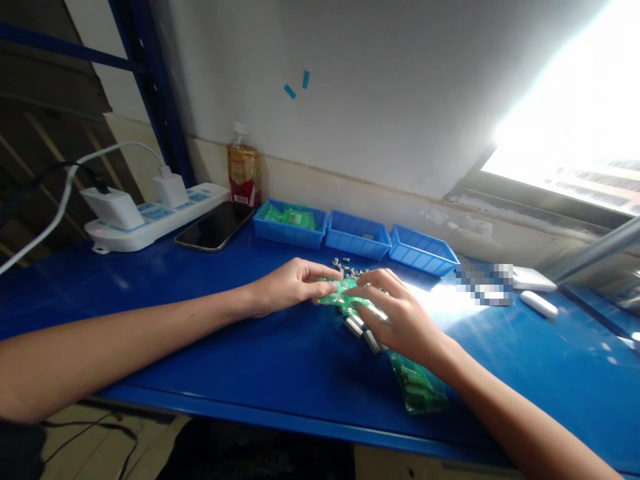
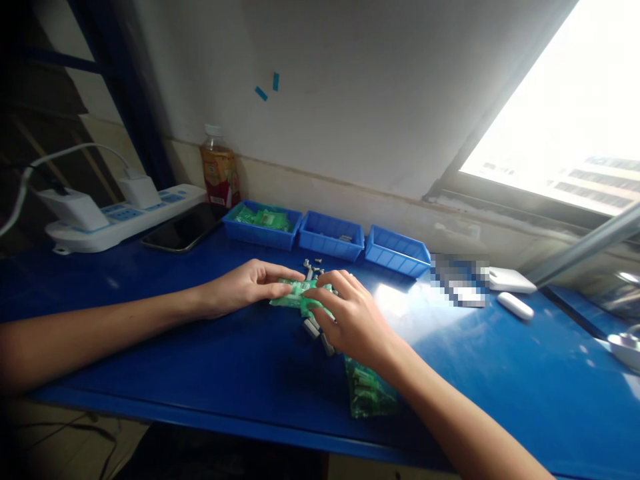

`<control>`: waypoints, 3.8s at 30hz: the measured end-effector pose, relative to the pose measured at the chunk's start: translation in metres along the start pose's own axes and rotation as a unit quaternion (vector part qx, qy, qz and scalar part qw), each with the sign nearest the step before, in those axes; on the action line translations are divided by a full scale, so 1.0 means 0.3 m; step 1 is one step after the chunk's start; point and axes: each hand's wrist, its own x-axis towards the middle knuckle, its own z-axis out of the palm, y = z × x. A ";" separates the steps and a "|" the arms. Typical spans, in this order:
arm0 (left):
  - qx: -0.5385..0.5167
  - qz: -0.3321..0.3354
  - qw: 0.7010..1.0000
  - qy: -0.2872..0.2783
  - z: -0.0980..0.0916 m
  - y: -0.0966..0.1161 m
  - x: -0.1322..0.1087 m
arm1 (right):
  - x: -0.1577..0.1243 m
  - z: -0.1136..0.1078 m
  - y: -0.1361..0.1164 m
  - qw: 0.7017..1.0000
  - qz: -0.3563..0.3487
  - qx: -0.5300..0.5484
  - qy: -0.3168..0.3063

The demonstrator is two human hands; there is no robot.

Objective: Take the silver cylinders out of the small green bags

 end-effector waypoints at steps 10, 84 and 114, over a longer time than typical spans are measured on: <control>0.006 0.006 1.000 -0.009 -0.001 -0.001 0.003 | 0.009 -0.013 -0.006 0.999 -0.031 0.015 -0.006; -0.037 0.046 0.996 0.071 0.023 -0.010 -0.005 | 0.005 0.001 -0.029 0.992 0.052 0.044 0.106; 0.045 0.049 0.996 0.059 0.033 0.019 -0.031 | 0.013 0.016 -0.046 0.997 0.055 0.055 0.028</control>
